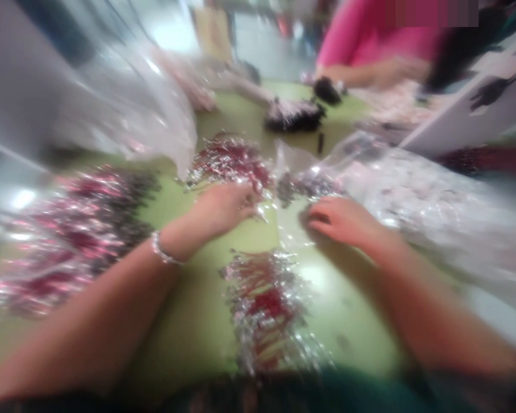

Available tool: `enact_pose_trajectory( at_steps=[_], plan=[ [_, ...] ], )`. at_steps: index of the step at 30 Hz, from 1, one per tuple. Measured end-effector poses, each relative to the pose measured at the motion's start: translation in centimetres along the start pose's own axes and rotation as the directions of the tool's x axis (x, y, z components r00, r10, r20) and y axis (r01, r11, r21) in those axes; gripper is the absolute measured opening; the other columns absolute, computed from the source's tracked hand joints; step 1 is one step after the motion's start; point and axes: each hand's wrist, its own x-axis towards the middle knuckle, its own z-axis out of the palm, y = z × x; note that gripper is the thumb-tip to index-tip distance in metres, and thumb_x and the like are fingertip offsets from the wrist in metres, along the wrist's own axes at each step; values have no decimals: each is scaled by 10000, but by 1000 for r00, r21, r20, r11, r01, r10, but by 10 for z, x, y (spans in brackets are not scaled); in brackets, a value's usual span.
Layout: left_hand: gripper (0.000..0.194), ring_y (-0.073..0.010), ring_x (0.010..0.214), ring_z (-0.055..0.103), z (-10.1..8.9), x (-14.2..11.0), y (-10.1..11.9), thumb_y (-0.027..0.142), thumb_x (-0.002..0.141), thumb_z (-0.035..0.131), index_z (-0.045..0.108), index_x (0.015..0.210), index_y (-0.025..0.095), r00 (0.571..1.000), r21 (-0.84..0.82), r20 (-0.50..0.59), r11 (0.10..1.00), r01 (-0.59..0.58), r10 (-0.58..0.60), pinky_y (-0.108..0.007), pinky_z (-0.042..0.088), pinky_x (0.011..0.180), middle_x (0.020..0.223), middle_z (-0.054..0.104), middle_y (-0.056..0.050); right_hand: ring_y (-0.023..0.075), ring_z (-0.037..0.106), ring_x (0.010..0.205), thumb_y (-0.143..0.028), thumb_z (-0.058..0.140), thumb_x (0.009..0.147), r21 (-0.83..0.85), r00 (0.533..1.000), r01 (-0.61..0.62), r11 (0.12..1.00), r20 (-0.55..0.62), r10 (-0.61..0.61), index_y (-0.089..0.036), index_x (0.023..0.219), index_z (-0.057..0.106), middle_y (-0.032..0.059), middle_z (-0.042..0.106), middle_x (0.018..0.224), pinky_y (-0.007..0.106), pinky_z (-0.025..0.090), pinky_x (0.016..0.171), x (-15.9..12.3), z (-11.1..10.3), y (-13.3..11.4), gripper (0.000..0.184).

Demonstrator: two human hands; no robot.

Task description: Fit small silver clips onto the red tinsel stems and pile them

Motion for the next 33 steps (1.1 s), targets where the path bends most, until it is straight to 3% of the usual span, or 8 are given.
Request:
enact_pose_trajectory(
  at_steps=[3, 6, 12, 16, 20, 23, 27, 33],
  plan=[
    [252, -176, 770, 598, -1, -1, 9, 340, 873, 596, 661, 1077, 208, 999, -23, -36, 1000, -19, 18, -296, 409, 686, 896, 694, -43, 196, 583, 794, -253, 506, 910, -107, 999, -36, 994, -1, 36, -197, 888, 650, 82, 650, 942, 320, 360, 617, 1, 7, -11, 156],
    [183, -178, 841, 602, 5, -2, 19, 260, 910, 530, 685, 992, 208, 987, 66, 58, 986, -153, 150, -289, 406, 704, 947, 686, -43, 199, 569, 751, -248, 438, 942, -150, 998, -56, 987, -28, 53, -182, 868, 632, 100, 641, 914, 333, 333, 593, 1, 10, -23, 218],
    [219, -178, 792, 584, 18, 1, 28, 199, 937, 457, 667, 892, 161, 980, 197, 145, 967, -163, 136, -288, 368, 613, 937, 633, -75, 180, 548, 654, -273, 426, 923, 136, 972, -174, 975, -135, 192, -209, 935, 618, 65, 668, 798, 332, 348, 598, -2, 7, -40, 203],
    [197, -171, 789, 573, 18, 2, 27, 212, 952, 462, 641, 919, 138, 986, 149, 75, 976, -158, 148, -294, 401, 630, 1018, 618, -98, 172, 555, 663, -251, 455, 898, 273, 972, -105, 956, -176, 157, -213, 891, 613, 49, 663, 783, 329, 382, 625, -3, 10, -46, 162],
    [172, -164, 766, 573, 11, 1, 22, 214, 948, 475, 628, 918, 142, 979, -35, -199, 998, -50, 42, -302, 433, 670, 902, 652, -74, 176, 595, 735, -247, 502, 895, 415, 962, -79, 906, -207, 178, -215, 872, 633, 42, 682, 830, 332, 434, 687, -2, 11, -48, 136],
    [173, -132, 676, 567, 9, -2, 22, 214, 928, 505, 644, 1016, 161, 952, -273, -298, 962, -15, -70, -286, 442, 640, 813, 672, -28, 174, 621, 748, -232, 530, 882, 530, 952, -85, 844, -206, 225, -222, 946, 670, 37, 705, 878, 333, 455, 700, -2, 10, -50, 154],
    [201, -126, 720, 608, 19, -6, 29, 240, 921, 523, 709, 981, 193, 976, -411, -219, 906, -104, 13, -282, 465, 674, 850, 721, -19, 140, 578, 607, -270, 548, 873, 583, 948, -60, 811, -221, 229, -229, 870, 690, 2, 693, 766, 321, 440, 641, -4, 8, -57, 147],
    [219, -121, 715, 610, 36, -12, 40, 278, 929, 518, 723, 897, 210, 989, -465, -121, 875, -133, 86, -284, 467, 673, 809, 724, -6, 163, 614, 758, -297, 525, 888, 542, 906, 39, 839, -374, 200, -232, 851, 678, 18, 700, 812, 318, 440, 721, -8, 14, -65, 170]
  ],
)
